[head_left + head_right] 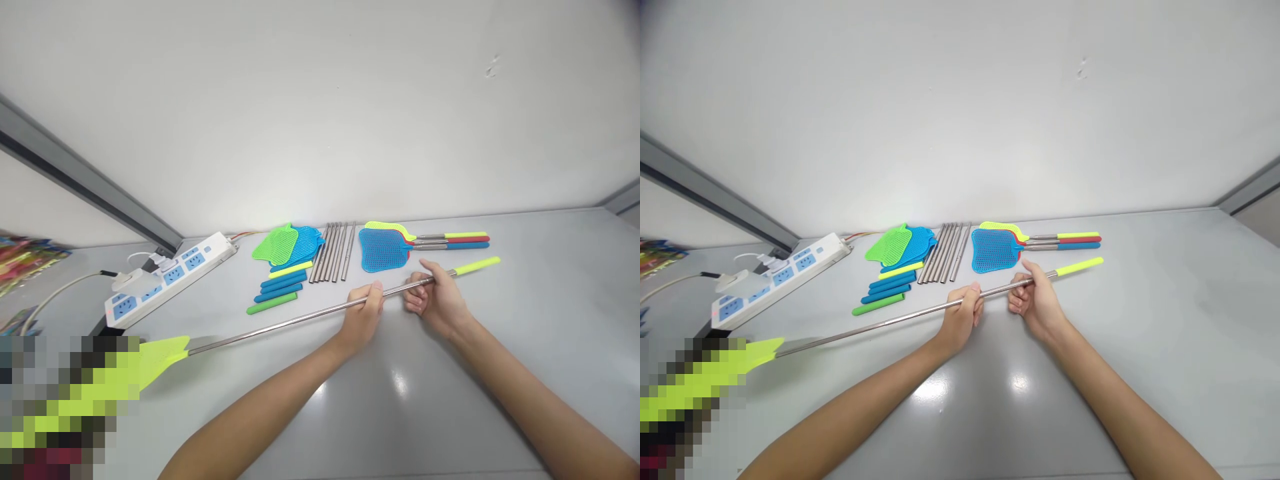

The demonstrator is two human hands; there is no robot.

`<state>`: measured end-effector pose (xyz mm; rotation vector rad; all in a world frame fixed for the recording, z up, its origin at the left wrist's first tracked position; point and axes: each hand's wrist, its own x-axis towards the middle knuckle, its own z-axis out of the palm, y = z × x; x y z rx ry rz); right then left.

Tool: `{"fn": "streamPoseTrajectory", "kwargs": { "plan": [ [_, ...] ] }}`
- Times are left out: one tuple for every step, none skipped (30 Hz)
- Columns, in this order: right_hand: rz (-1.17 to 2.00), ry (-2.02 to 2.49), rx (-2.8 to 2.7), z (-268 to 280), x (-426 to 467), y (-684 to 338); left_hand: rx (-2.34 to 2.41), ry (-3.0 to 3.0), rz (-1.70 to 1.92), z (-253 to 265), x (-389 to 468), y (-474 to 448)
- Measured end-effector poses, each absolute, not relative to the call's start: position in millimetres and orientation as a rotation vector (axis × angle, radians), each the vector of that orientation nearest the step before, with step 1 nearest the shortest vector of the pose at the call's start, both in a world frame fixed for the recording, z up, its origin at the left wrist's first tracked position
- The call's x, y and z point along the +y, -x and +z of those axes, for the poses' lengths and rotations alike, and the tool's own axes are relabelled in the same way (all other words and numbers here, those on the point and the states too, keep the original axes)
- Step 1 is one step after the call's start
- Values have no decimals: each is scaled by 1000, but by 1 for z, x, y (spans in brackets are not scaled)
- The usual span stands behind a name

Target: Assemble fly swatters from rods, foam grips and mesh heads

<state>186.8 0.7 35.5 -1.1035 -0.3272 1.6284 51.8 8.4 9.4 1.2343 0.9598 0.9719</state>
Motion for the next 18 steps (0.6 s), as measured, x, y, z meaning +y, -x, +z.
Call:
{"fn": "streamPoseTrajectory", "kwargs": {
  "plan": [
    [1664, 1135, -370, 35, 0, -184, 956, -1243, 959, 9, 9, -52],
    [1690, 1160, -411, 35, -1, -181, 956, -1256, 949, 9, 9, -52],
    [1704, 1177, -435, 34, -2, -178, 960, -1272, 942, 8, 9, -52],
    [1677, 1180, -438, 33, -3, -175, 972, -1287, 939, 7, 9, -52],
    [1631, 1175, -429, 32, -3, -173, 988, -1300, 938, 6, 8, -52],
    [1582, 1167, -415, 31, -3, -172, 1003, -1311, 937, 5, 8, -53],
    [1532, 1157, -398, 30, -2, -171, 1016, -1318, 935, 4, 7, -54],
    [1495, 1149, -381, 29, -1, -171, 1025, -1320, 933, 3, 6, -55],
    [1470, 1144, -365, 28, 0, -172, 1030, -1317, 932, 2, 4, -56],
    [1451, 1139, -348, 28, 2, -172, 1036, -1310, 932, 2, 4, -57],
    [1436, 1135, -330, 27, 3, -173, 1042, -1302, 933, 2, 3, -58],
    [1422, 1131, -314, 26, 4, -174, 1047, -1295, 935, 2, 2, -59],
    [1412, 1128, -302, 26, 5, -175, 1052, -1291, 934, 2, 2, -59],
    [1404, 1125, -296, 26, 5, -175, 1053, -1294, 932, 2, 2, -60],
    [1395, 1121, -293, 25, 6, -176, 1052, -1301, 927, 2, 1, -60],
    [1387, 1118, -292, 25, 6, -176, 1050, -1310, 921, 3, 1, -60],
    [1381, 1114, -291, 25, 7, -177, 1046, -1321, 915, 3, 1, -60],
    [1377, 1111, -289, 25, 7, -177, 1042, -1331, 910, 3, 0, -60]
  ]
}}
